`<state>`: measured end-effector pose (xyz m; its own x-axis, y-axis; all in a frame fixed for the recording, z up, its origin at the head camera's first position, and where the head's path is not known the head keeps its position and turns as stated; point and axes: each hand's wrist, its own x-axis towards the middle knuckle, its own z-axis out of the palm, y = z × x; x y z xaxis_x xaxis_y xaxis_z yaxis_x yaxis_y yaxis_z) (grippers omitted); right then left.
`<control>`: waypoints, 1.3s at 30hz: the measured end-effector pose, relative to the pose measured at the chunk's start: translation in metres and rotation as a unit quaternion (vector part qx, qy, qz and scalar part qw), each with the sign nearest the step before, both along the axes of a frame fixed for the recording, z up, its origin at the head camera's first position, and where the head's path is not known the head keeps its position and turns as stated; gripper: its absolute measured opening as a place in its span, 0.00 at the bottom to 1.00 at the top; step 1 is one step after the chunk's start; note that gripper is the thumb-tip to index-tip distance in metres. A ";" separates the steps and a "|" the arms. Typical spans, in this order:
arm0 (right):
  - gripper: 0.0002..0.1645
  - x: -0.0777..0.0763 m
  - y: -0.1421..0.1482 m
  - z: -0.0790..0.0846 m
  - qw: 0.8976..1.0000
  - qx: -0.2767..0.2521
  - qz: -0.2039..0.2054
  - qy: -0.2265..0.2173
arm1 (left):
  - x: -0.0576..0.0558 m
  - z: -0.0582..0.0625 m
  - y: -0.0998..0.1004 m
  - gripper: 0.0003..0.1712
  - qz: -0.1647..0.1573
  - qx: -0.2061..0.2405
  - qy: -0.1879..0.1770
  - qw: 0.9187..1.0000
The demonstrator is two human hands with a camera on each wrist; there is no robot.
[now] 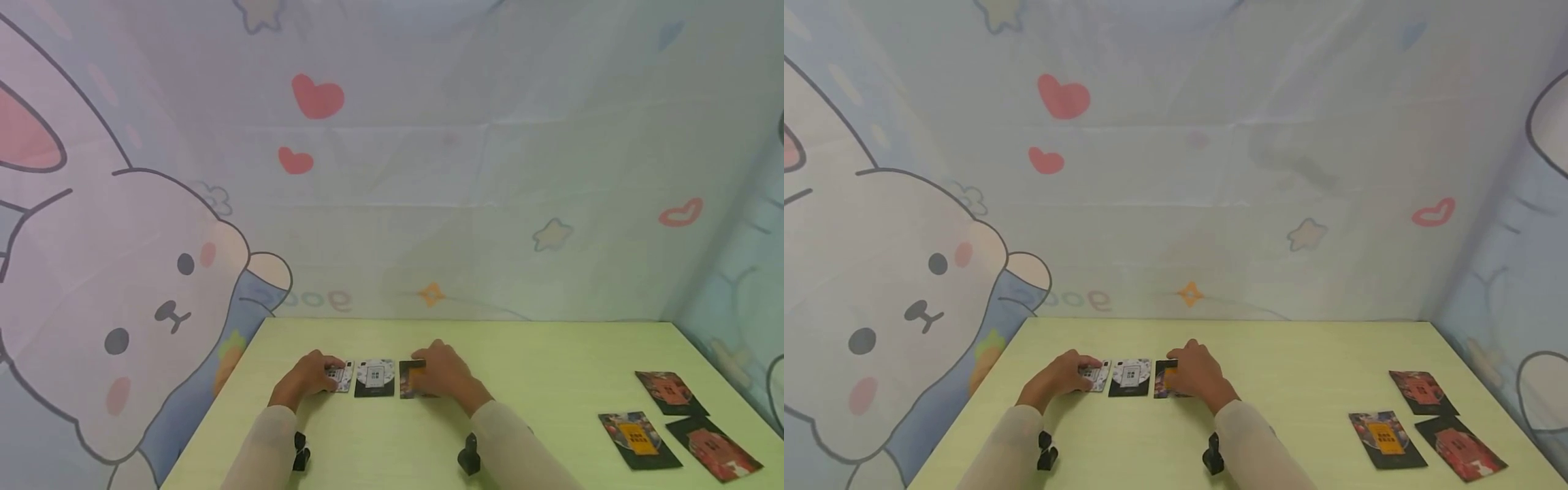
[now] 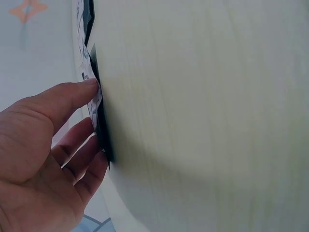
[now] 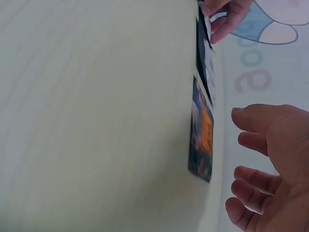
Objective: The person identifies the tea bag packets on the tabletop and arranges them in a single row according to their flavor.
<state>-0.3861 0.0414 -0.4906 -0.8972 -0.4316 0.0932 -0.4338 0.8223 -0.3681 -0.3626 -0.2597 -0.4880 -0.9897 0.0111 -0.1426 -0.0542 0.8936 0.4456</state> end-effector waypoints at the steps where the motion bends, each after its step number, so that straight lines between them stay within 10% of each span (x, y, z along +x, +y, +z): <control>1: 0.29 0.000 0.005 0.002 1.000 -0.008 0.000 0.000 | 0.000 0.001 0.000 0.26 -0.001 -0.005 -0.001 1.000; 16: 0.23 0.020 0.136 0.004 0.997 -0.064 0.001 0.045 | 0.006 0.004 0.009 0.26 -0.009 -0.047 0.007 0.999; 29: 0.33 0.046 0.280 0.019 0.998 -0.016 -0.009 -0.061 | 0.004 0.003 0.008 0.26 -0.007 -0.046 0.006 0.999; 39: 0.31 0.061 0.334 0.006 0.996 0.029 -0.002 -0.090 | 0.001 0.003 0.007 0.26 -0.008 -0.035 0.009 0.999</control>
<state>-0.3249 0.3759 -0.4842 -0.8987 -0.4285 -0.0932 -0.3625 0.8455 -0.3920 -0.3614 -0.2522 -0.4849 -0.9919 0.0178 -0.1261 -0.0321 0.9234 0.3826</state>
